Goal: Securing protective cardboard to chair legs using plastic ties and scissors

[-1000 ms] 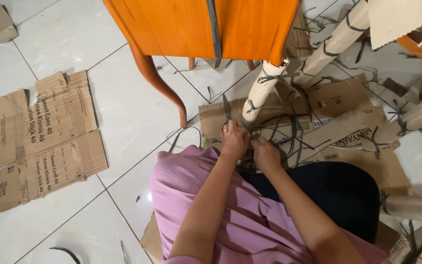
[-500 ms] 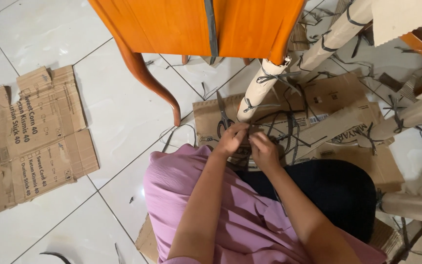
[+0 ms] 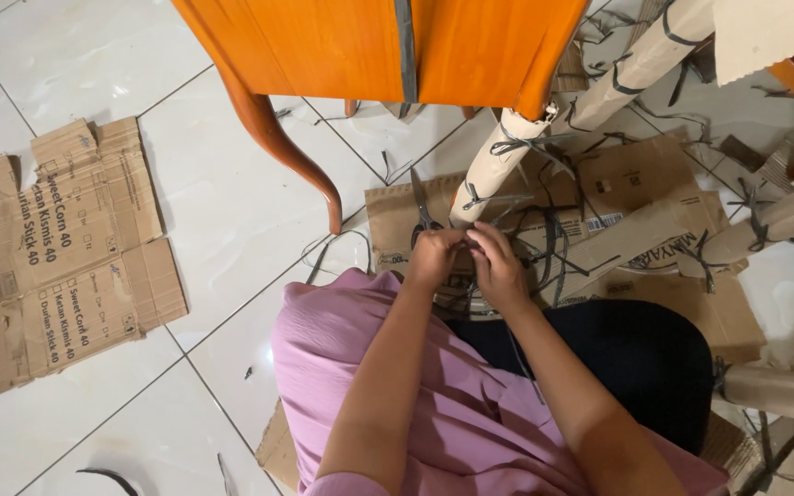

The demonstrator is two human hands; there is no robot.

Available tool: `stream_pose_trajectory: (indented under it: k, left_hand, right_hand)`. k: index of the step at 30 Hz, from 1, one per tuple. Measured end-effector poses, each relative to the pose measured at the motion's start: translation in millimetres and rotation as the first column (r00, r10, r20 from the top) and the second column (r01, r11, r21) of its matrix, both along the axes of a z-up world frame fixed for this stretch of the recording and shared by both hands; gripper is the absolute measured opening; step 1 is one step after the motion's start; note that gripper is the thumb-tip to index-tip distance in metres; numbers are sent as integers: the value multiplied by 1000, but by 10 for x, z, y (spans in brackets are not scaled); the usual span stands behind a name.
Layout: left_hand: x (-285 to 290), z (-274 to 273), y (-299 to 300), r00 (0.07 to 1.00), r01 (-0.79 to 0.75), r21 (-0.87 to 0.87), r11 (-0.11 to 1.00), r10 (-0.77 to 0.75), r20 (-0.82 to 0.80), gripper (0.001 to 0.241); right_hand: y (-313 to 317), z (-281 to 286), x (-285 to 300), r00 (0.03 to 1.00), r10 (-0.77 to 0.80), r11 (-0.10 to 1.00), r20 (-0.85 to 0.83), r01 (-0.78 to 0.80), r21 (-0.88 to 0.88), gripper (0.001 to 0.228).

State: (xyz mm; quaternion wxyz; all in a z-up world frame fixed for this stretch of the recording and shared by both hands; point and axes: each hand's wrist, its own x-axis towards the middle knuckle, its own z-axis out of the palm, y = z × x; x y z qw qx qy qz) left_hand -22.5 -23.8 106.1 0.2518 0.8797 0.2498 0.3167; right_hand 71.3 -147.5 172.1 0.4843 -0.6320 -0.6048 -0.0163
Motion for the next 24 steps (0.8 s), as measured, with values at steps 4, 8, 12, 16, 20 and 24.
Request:
stream_pose_trajectory:
  k: [4,8,12,16,20,24]
  left_hand:
    - [-137,478,-100,996,56,-152,987,-43,84,23]
    - [-119,299,-73,995,-15,-246,969,38,87,19]
    - [-74,173,-43,986,-81,-265,961,116,119,20]
    - [-52,134,-38,971,-111,-298,948,168,173,25]
    - [3,-8,16,960,-201,-314,928,250,126,19]
    - [-20,76,17,943,-263,-445,856,325,67,32]
  right_hand:
    - [50,-379,145,999,6,1000,-42,-7,-24,31]
    - [80,-575,209,999,-44,999,-2,44,-25,14]
    - [164,-639,192,999,-29,999,43,30,-23,11]
    - [206,-482,147,995,-16,1000,97,18,-17,11]
    - [221,-430,114,975,16,998,220,-3,-59,11]
    - [262,-460,81,986,-3,993,165,22,-114,10]
